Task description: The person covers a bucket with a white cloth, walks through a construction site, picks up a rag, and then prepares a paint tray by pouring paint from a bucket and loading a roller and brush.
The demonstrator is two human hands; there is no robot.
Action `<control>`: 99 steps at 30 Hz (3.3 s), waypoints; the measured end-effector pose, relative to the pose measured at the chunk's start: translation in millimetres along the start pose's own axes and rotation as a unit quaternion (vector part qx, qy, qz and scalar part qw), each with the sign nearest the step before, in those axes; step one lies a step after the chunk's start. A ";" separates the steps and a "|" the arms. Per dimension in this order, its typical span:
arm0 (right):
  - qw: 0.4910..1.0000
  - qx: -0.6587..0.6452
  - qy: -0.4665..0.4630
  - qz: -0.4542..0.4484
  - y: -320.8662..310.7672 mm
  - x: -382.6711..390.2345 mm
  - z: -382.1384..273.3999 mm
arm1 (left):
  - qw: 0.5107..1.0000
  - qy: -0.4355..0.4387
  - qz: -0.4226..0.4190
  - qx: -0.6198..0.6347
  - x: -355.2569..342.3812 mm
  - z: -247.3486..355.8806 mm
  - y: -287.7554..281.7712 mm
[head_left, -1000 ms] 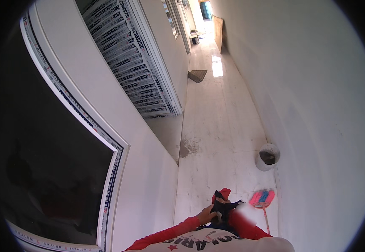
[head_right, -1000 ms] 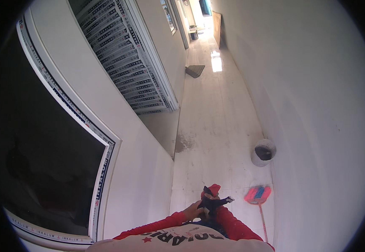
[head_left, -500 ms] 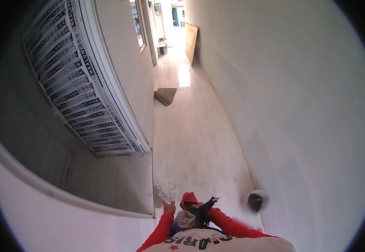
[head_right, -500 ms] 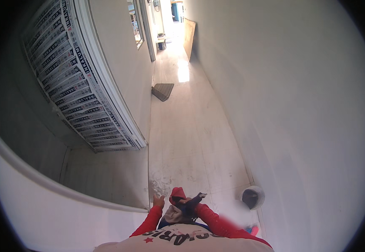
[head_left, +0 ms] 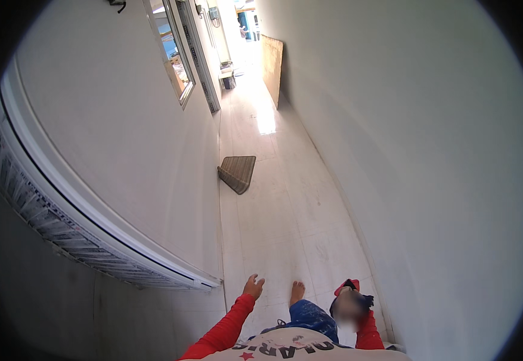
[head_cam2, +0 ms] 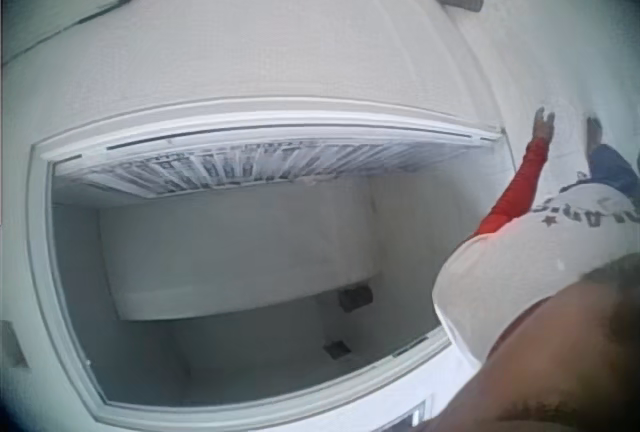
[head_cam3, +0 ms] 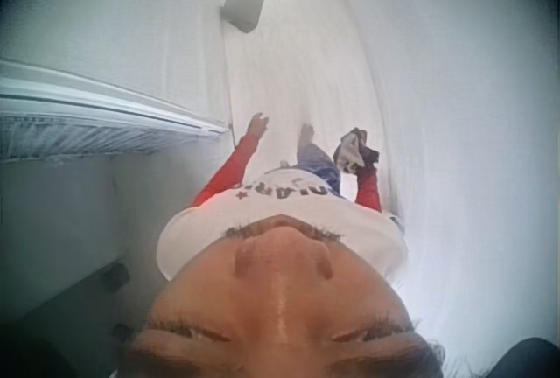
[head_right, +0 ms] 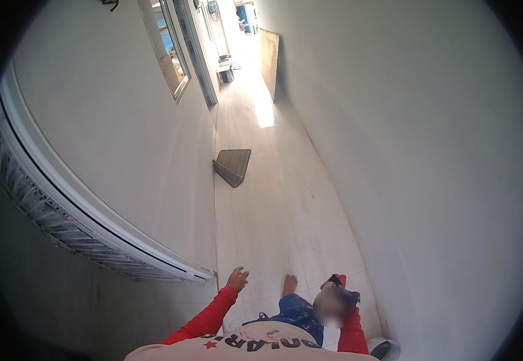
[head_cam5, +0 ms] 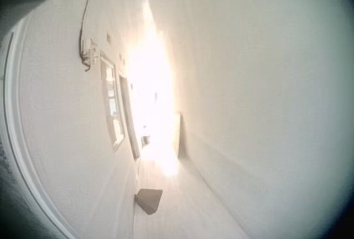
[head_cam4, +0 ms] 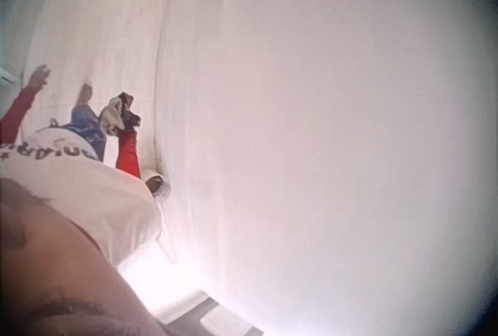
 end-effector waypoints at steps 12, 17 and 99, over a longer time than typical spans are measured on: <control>0.697 0.654 -0.288 -0.056 251.0 -338.1 -427.4 | 0.646 0.022 -0.344 0.681 -250.6 383.1 -16.2; 0.746 0.608 -0.256 -0.086 295.2 -422.0 -567.3 | 0.788 0.004 -0.217 0.576 -483.3 372.4 -29.2; 0.800 0.583 0.086 0.112 599.9 -2467.8 -2878.0 | 0.920 -0.246 0.191 -0.238 -3265.9 1592.1 -483.2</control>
Point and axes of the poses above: each hand's wrist, its own x-axis away from the middle knuckle, its own y-axis out of the palm, z = x × y, the point moved 2 cm from there along -x, towards the middle knuckle, and after that the axes turned 1 degree about -y, right-handed, at the moved point
